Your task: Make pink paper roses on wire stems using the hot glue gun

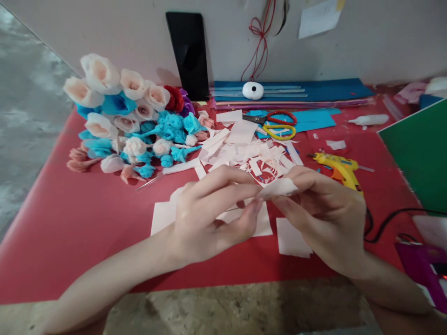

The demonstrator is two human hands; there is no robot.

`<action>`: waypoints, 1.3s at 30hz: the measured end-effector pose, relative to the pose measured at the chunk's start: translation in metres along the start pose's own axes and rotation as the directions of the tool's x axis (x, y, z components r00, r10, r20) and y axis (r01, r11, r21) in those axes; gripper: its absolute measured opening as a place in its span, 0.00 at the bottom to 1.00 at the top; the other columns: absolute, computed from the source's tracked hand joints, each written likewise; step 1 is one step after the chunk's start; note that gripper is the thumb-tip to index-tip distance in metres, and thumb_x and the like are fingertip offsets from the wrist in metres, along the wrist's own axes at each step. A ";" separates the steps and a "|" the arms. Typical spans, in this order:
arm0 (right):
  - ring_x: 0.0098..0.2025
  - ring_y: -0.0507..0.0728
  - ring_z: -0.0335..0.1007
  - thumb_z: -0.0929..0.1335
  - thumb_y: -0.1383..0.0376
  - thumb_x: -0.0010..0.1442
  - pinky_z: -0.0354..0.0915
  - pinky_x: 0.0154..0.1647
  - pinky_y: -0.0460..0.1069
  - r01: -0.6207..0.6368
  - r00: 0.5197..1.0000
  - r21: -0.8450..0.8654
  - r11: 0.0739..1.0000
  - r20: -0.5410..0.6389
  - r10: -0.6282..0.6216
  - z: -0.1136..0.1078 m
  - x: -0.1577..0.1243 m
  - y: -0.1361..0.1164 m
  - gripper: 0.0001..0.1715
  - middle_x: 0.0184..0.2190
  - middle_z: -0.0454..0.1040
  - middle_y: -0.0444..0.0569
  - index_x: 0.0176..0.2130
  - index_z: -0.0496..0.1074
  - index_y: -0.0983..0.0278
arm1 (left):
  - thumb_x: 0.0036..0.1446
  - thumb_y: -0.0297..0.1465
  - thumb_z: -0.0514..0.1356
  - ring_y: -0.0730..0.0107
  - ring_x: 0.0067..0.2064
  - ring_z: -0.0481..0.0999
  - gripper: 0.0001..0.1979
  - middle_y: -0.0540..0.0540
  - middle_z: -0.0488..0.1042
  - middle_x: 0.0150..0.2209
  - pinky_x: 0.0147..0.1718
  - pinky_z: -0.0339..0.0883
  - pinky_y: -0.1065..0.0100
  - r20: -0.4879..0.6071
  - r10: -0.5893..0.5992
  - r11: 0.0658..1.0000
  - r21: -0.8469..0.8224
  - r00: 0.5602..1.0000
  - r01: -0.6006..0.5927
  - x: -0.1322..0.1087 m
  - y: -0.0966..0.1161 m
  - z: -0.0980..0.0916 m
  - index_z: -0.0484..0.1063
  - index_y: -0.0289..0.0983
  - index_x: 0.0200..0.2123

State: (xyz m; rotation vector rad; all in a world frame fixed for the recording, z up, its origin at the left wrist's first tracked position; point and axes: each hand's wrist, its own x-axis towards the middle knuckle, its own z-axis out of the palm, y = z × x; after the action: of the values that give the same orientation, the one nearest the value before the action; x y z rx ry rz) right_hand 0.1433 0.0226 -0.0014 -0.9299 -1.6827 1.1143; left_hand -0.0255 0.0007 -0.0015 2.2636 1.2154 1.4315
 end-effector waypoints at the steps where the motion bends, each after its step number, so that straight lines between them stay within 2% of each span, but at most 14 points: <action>1: 0.27 0.50 0.64 0.69 0.71 0.52 0.60 0.23 0.47 -0.006 1.000 -0.002 1.000 -0.005 0.006 -0.001 0.000 0.000 0.05 0.24 0.68 0.44 0.28 0.69 0.62 | 0.52 0.21 0.57 0.74 0.30 0.73 0.06 0.46 0.74 0.32 0.27 0.70 0.72 -0.022 -0.002 1.000 -0.002 1.000 0.002 0.000 0.000 0.000 0.71 0.34 0.33; 4: 0.28 0.51 0.65 0.69 0.71 0.53 0.59 0.23 0.47 -0.012 1.000 -0.005 1.000 -0.012 0.012 -0.002 0.002 0.000 0.05 0.24 0.68 0.44 0.28 0.69 0.62 | 0.51 0.21 0.58 0.72 0.34 0.72 0.09 0.46 0.73 0.34 0.33 0.71 0.70 -0.082 0.031 0.999 0.028 0.996 -0.029 0.002 0.000 -0.003 0.70 0.36 0.37; 7: 0.28 0.51 0.64 0.69 0.71 0.53 0.58 0.23 0.47 -0.014 1.000 -0.004 1.000 -0.026 0.014 -0.003 0.003 0.000 0.05 0.24 0.67 0.44 0.27 0.68 0.62 | 0.51 0.22 0.58 0.73 0.33 0.72 0.09 0.49 0.72 0.32 0.34 0.71 0.68 -0.091 0.101 0.992 0.088 0.991 -0.093 0.003 0.001 -0.008 0.70 0.38 0.36; 10: 0.29 0.51 0.65 0.69 0.71 0.53 0.58 0.24 0.47 -0.001 1.000 0.008 1.000 -0.032 0.001 -0.004 0.002 0.000 0.05 0.25 0.68 0.45 0.28 0.68 0.63 | 0.50 0.23 0.60 0.71 0.31 0.71 0.08 0.52 0.73 0.29 0.42 0.70 0.60 -0.088 0.176 0.971 0.181 0.980 -0.158 0.002 0.000 -0.010 0.71 0.41 0.34; 13: 0.29 0.51 0.65 0.69 0.71 0.53 0.58 0.24 0.47 -0.003 1.000 0.038 0.999 -0.010 0.004 -0.005 0.002 -0.001 0.05 0.25 0.68 0.44 0.28 0.68 0.62 | 0.49 0.26 0.63 0.69 0.32 0.71 0.08 0.54 0.75 0.27 0.51 0.63 0.50 -0.104 0.176 0.956 0.253 0.979 -0.145 0.000 -0.002 -0.007 0.72 0.44 0.33; 20: 0.29 0.50 0.64 0.68 0.72 0.54 0.61 0.25 0.46 -0.009 1.000 0.116 0.993 0.015 0.007 -0.006 0.001 0.001 0.06 0.23 0.66 0.43 0.28 0.69 0.62 | 0.47 0.30 0.65 0.66 0.29 0.71 0.06 0.53 0.75 0.23 0.50 0.59 0.40 -0.167 0.178 0.951 0.281 0.970 -0.126 -0.002 -0.008 0.002 0.74 0.45 0.30; 25: 0.28 0.50 0.63 0.69 0.72 0.53 0.60 0.25 0.46 -0.031 0.999 0.099 0.995 0.014 0.029 -0.004 -0.001 0.000 0.06 0.24 0.66 0.44 0.27 0.68 0.63 | 0.47 0.29 0.65 0.69 0.28 0.70 0.04 0.56 0.76 0.23 0.51 0.60 0.40 -0.158 0.158 0.957 0.266 0.975 -0.112 -0.001 -0.007 0.001 0.74 0.44 0.27; 30: 0.28 0.50 0.64 0.69 0.71 0.52 0.59 0.23 0.46 -0.033 0.999 0.053 0.998 0.015 0.033 -0.002 0.000 0.000 0.06 0.24 0.66 0.44 0.27 0.68 0.63 | 0.47 0.28 0.65 0.70 0.27 0.71 0.04 0.56 0.76 0.22 0.52 0.61 0.42 -0.152 0.192 0.938 0.317 0.970 -0.136 0.001 -0.005 0.001 0.73 0.43 0.26; 36: 0.26 0.49 0.62 0.69 0.71 0.52 0.57 0.21 0.45 -0.025 1.000 0.012 1.000 0.001 0.025 -0.002 -0.001 -0.002 0.08 0.22 0.64 0.43 0.27 0.65 0.62 | 0.51 0.27 0.62 0.71 0.28 0.73 0.03 0.54 0.77 0.25 0.52 0.63 0.43 -0.013 0.203 0.901 0.394 0.979 -0.181 0.004 -0.003 -0.001 0.71 0.41 0.26; 39: 0.25 0.48 0.61 0.69 0.72 0.51 0.57 0.20 0.45 -0.022 1.000 -0.009 1.000 0.001 0.022 -0.001 -0.001 -0.002 0.09 0.23 0.64 0.43 0.27 0.64 0.62 | 0.53 0.27 0.60 0.69 0.29 0.73 0.03 0.52 0.77 0.26 0.52 0.62 0.41 -0.033 0.189 0.915 0.370 0.981 -0.164 0.002 -0.003 0.001 0.70 0.40 0.28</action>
State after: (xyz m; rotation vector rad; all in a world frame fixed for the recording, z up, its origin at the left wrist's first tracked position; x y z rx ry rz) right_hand 0.1447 0.0214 0.0001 -0.9559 -1.6832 1.1225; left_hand -0.0257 0.0046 -0.0028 2.6507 1.4343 1.4547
